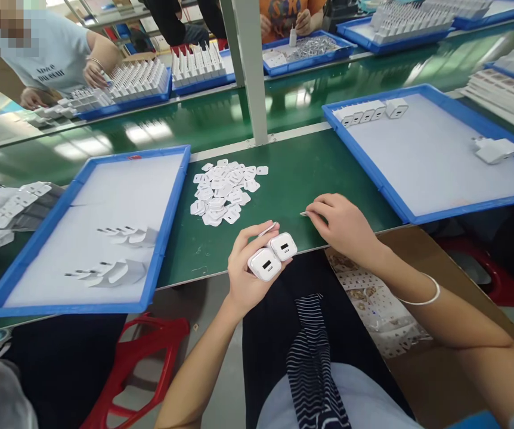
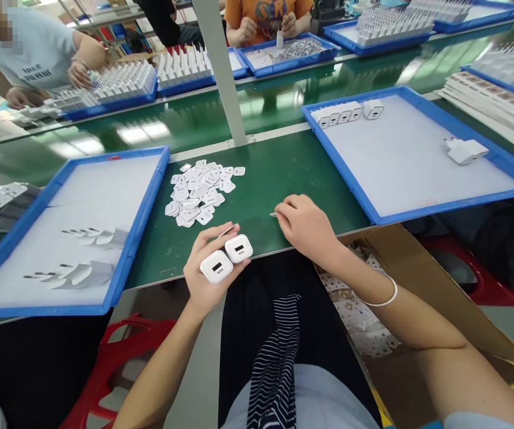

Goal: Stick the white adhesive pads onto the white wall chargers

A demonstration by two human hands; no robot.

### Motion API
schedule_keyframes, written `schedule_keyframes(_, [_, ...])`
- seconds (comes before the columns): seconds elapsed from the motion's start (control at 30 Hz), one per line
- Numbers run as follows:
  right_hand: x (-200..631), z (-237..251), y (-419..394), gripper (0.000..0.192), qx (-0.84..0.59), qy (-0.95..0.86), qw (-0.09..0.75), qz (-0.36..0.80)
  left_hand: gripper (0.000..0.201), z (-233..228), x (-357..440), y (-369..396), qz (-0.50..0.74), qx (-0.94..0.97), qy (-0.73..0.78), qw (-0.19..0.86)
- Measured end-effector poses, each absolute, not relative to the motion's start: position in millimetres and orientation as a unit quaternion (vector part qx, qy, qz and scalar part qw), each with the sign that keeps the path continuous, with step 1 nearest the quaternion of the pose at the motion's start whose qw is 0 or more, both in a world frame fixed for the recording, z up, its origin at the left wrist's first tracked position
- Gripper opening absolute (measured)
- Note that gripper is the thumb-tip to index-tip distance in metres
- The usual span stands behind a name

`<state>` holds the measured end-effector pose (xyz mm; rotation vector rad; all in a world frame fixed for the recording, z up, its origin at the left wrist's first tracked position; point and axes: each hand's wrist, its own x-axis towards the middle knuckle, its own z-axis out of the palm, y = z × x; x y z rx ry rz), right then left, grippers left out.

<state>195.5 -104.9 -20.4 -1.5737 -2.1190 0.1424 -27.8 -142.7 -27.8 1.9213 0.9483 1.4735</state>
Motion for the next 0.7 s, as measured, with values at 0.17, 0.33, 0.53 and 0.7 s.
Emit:
schedule_keyframes(0.17, [211.4,-9.0,-109.1,0.020,-0.603,-0.707,0.336,0.153,0.044,-24.6,-25.8,-146.2,0.559,0.708,0.352,0.249])
schedule_keyframes(0.33, [201.9,12.8,-134.8,0.015,-0.496,-0.547,0.444,0.509,0.044,-20.8,-23.8,-149.1,0.573,0.704,0.379,0.180])
schedule_keyframes(0.53, [174.1,29.0,-160.4,0.015,-0.407,-0.475,0.481,0.614,0.035,-14.9,-23.4,-154.7,0.563,0.706,0.396,0.164])
schedule_keyframes(0.7, [156.5,22.2,-166.5,0.016,-0.368,-0.448,0.514,0.633,0.040,-12.0,-25.2,-156.8,0.563,0.715,0.387,0.152])
